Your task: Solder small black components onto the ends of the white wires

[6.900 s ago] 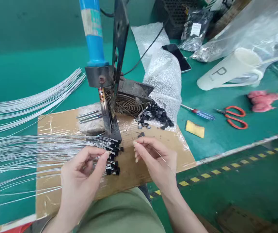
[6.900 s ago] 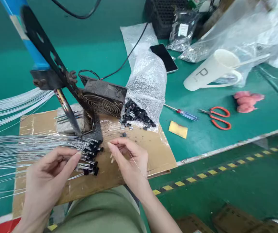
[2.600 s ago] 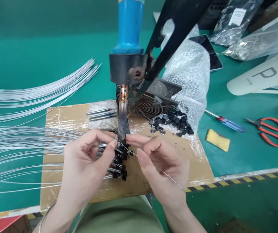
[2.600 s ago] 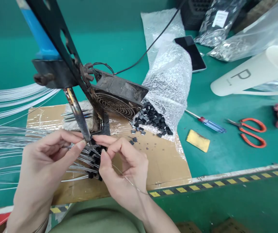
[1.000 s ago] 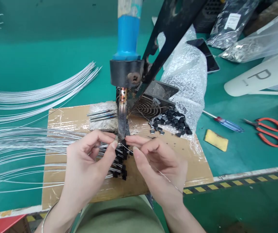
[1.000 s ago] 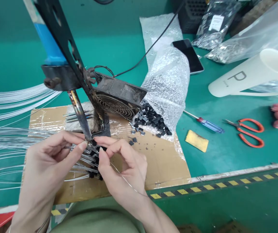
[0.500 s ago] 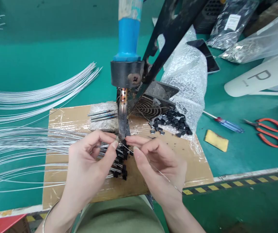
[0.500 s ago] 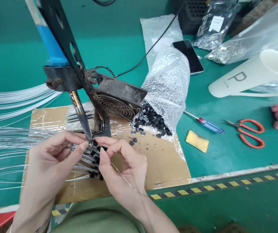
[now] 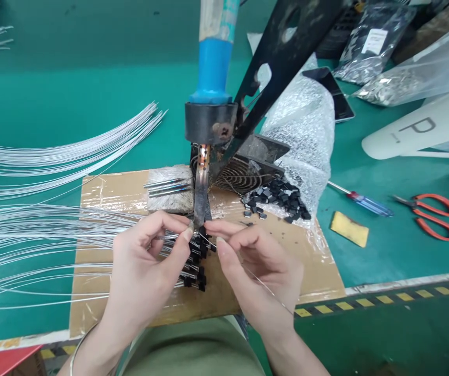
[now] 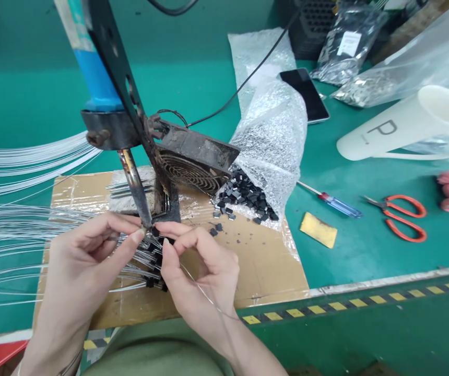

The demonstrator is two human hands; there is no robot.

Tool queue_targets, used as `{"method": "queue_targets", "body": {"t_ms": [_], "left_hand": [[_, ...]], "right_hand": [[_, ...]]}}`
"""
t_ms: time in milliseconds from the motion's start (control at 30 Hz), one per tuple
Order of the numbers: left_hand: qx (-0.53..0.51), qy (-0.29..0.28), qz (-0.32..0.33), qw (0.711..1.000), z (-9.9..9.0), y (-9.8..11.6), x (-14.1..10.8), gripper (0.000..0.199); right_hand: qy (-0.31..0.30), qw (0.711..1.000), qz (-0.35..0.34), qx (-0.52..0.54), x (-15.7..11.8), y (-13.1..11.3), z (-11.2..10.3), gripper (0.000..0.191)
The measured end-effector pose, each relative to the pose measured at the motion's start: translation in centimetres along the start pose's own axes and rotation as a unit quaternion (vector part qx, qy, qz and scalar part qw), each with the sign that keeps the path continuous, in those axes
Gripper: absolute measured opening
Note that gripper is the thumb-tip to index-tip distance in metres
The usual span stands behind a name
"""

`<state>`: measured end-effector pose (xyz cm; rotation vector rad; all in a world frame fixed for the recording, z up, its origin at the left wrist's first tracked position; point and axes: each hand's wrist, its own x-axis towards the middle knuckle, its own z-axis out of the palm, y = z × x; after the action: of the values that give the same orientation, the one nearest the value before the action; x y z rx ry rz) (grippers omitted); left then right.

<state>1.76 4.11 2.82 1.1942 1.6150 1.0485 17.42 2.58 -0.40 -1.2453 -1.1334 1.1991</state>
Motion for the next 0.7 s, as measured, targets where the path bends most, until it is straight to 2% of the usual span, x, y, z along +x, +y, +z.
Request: {"method": "queue_targets", "body": {"t_ms": [400,700], "left_hand": [[0.017,0.005,-0.009,1.000,-0.11,-0.19,-0.06,0.013],[-0.005,-0.004,-0.005,1.000,0.00,-0.05,-0.10,0.016]], "right_hand": [[-0.007,1.000,0.003,-0.015,-0.10,-0.17,-0.09,0.020],[-0.002,1.000,-0.020,-0.021,-0.07,-0.11,0.11,0.021]]}}
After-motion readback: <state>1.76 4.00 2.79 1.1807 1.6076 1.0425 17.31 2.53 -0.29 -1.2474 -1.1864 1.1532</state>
